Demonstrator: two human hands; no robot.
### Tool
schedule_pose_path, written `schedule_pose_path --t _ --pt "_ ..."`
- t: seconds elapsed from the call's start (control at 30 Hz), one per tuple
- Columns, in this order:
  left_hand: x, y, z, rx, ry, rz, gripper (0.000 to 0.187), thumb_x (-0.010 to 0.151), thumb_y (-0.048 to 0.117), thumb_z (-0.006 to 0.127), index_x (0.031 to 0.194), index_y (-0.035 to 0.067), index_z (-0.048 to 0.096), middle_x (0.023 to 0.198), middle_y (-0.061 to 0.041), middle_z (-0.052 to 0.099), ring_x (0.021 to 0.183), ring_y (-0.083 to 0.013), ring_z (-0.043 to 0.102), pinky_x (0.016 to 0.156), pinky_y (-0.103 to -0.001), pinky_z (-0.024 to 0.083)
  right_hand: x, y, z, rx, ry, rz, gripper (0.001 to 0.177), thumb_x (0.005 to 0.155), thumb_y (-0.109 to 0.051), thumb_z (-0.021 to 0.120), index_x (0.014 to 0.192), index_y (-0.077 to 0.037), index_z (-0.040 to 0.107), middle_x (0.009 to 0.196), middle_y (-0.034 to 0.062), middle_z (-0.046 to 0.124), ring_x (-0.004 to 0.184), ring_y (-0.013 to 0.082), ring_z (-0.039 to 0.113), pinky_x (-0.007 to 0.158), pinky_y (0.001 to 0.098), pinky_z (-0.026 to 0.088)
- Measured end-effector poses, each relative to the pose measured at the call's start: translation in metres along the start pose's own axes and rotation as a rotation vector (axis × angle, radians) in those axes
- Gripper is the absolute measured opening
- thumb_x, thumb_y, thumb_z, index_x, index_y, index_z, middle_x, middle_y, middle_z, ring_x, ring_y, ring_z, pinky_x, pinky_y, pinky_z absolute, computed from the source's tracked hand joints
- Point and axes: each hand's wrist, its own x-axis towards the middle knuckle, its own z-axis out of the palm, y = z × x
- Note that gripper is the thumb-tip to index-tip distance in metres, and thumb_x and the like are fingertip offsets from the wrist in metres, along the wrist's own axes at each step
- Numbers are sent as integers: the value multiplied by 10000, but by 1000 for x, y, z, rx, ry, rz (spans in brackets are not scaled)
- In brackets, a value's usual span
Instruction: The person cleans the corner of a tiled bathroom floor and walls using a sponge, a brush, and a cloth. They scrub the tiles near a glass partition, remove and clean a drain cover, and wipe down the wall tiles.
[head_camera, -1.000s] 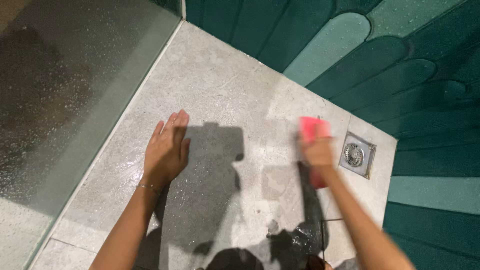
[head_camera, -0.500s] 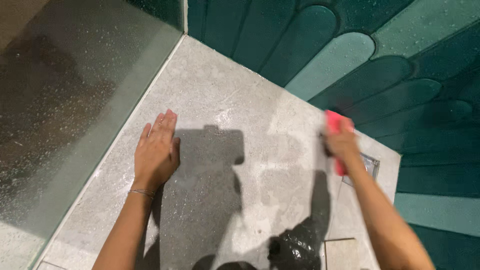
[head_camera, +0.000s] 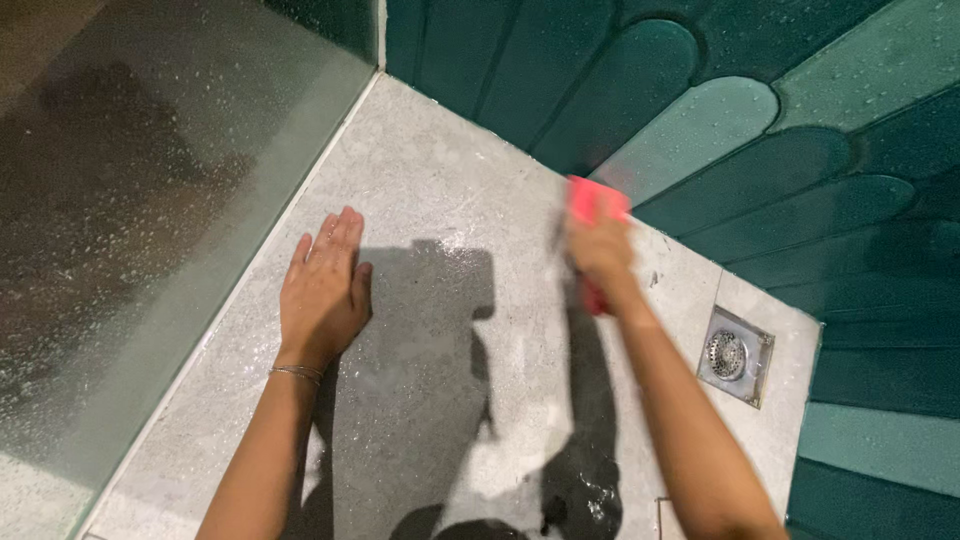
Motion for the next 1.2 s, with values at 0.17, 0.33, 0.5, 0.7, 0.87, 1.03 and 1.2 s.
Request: schedule_pose_path --t 0.17,0.33,0.5,0.7,0.87,1.03,1.2 --pt "-2 -1 -2 -10 35 -30 606 1041 315 391 1592 69 335 1655 -88 343 1548 -230 271 1278 -443 170 -21 154 -59 -32 -52 306 919 983 -608 493 1603 -61 90 1501 389 363 1363 532 408 1116 503 340" --pt "1 -2 3 2 8 -24 595 1063 318 355 1600 77 270 1678 -82 287 1558 -221 229 1276 -428 125 -25 85 -24 -1 -4 138 879 974 -568 523 1593 -25 215 1410 380 510 1305 543 505 1132 542 368" --pt "1 -8 12 -2 -15 -35 644 1064 329 340 1597 2 183 1691 -143 177 1565 -242 132 1260 -426 97 -25 -130 13 84 -144 -181 732 943 -561 517 1530 -138 403 1296 413 560 1222 555 557 1043 534 465" --pt "-3 -5 5 -65 83 -57 696 1026 298 411 1560 -102 211 1654 -247 229 1553 -329 168 1266 -446 117 6 -250 21 7 -160 -373 835 937 -596 532 1602 -152 292 1344 371 562 1365 560 420 1064 508 460" --pt "-3 -5 0 -119 132 -17 689 1029 288 426 1572 -81 217 1640 -254 287 1559 -357 249 1282 -456 150 -20 -252 17 29 -85 -609 781 941 -622 617 1546 -197 369 1458 474 365 1257 561 488 1030 508 453" --pt "-3 -15 -6 -425 162 -171 582 1088 363 405 1565 29 388 1627 -212 409 1526 -373 371 1276 -446 241 -189 -168 -3 -244 -378 -1005 335 1017 -255 405 1286 -119 550 1278 179 610 1066 305 655 844 409 580" --pt "-2 -8 -7 -199 104 -90 716 993 433 507 1546 -6 390 1609 -205 400 1513 -347 337 1259 -442 203 -275 60 -60 -139 -1020 -409 713 939 -472 724 1513 -192 407 1403 349 430 1032 336 672 806 386 586"
